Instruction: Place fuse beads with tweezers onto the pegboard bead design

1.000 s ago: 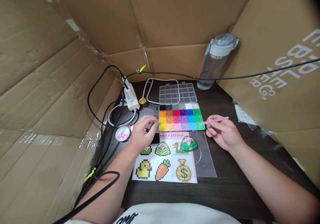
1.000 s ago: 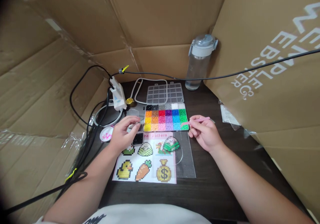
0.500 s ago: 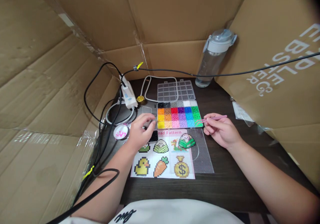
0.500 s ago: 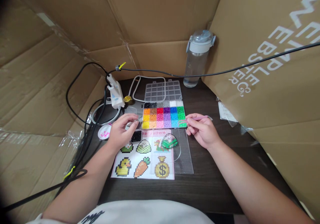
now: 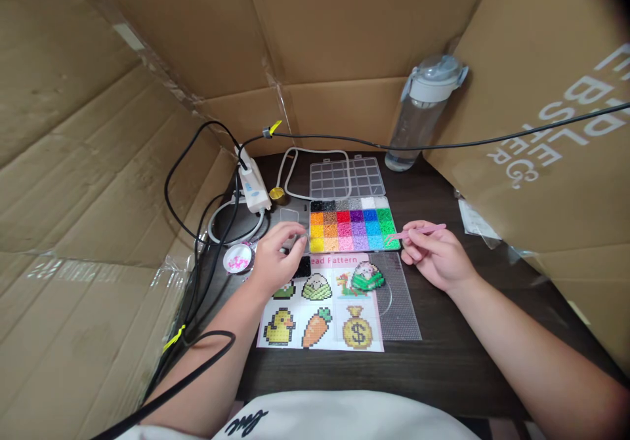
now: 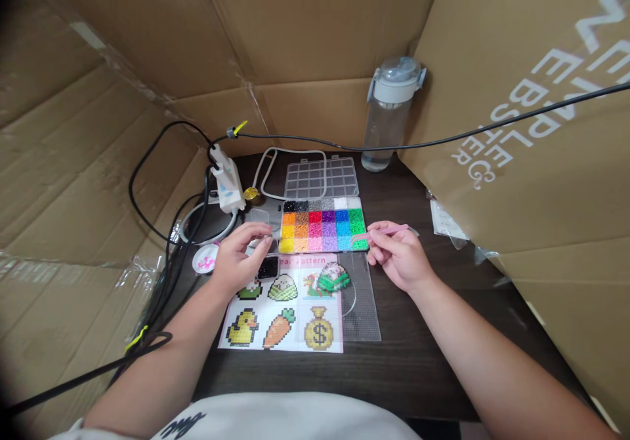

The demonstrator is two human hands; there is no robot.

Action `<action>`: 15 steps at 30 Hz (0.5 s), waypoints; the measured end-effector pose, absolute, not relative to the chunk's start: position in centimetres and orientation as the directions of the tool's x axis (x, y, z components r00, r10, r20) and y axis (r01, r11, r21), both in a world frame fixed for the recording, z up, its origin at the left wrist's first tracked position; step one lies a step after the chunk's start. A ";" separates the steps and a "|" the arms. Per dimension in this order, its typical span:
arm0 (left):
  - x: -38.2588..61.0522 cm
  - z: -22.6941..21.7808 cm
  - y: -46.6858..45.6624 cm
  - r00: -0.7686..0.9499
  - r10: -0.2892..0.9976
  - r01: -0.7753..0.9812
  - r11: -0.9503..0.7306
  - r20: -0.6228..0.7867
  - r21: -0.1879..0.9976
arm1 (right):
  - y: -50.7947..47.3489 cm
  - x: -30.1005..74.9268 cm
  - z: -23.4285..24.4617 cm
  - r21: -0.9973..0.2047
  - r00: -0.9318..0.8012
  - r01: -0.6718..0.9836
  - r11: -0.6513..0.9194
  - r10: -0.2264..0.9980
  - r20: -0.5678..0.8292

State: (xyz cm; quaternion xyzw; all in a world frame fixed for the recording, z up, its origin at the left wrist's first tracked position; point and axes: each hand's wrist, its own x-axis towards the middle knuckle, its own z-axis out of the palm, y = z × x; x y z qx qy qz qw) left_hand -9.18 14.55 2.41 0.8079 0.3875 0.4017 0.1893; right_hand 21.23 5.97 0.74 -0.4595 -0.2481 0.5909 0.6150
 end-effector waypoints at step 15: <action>-9.4 2.1 14.6 0.365 0.773 0.462 -0.635 0.520 0.619 | 5.9 21.0 0.7 -0.871 0.201 -0.460 -0.173 0.935 -0.292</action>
